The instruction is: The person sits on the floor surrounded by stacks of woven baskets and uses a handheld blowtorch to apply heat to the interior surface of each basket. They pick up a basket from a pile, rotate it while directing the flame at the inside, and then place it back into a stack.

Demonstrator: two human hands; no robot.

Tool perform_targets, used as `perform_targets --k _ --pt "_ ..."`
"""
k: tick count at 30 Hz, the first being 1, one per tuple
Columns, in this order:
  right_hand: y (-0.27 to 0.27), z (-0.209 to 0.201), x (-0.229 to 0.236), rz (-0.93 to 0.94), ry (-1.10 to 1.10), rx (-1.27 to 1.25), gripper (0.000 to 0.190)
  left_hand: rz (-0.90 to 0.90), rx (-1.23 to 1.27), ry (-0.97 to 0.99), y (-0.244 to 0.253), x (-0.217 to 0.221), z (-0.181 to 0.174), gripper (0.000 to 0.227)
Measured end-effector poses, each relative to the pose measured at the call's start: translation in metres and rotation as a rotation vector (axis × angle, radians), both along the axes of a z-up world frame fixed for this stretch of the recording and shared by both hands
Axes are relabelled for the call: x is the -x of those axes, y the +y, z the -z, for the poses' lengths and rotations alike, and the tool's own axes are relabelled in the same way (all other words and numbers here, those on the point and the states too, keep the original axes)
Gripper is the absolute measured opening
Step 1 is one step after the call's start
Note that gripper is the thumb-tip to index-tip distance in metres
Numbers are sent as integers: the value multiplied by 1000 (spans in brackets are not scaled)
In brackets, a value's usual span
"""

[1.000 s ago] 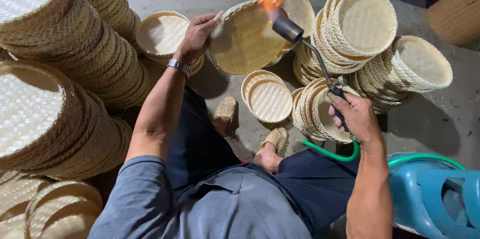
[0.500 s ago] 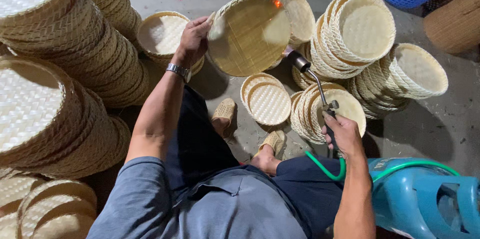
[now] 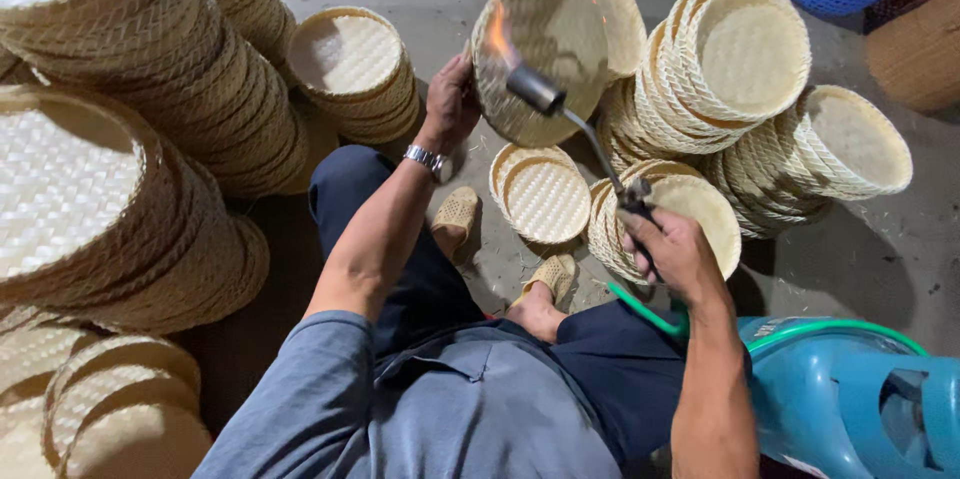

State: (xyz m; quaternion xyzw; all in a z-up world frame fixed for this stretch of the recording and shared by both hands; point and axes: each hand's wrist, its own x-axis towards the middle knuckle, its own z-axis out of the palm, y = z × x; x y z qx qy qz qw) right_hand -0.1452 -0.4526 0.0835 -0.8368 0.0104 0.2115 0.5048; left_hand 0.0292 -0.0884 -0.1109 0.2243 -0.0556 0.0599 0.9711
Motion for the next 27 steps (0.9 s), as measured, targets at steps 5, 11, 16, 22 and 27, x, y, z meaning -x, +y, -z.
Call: perform_targets --k 5,11,16,22,27 --pt "-23 6 13 41 49 185 38 -76 -6 -6 21 2 -19 27" --pt "-28 14 1 146 -60 17 35 32 -130 41 32 8 -17 25" --pt "-41 25 1 5 46 44 37 96 -172 -128 54 9 -18 18" --pt "-44 30 -3 197 -54 46 33 74 -334 92 53 34 -74 27" --pt "-35 -2 -17 170 -114 58 31 153 -507 62 43 20 -60 22"
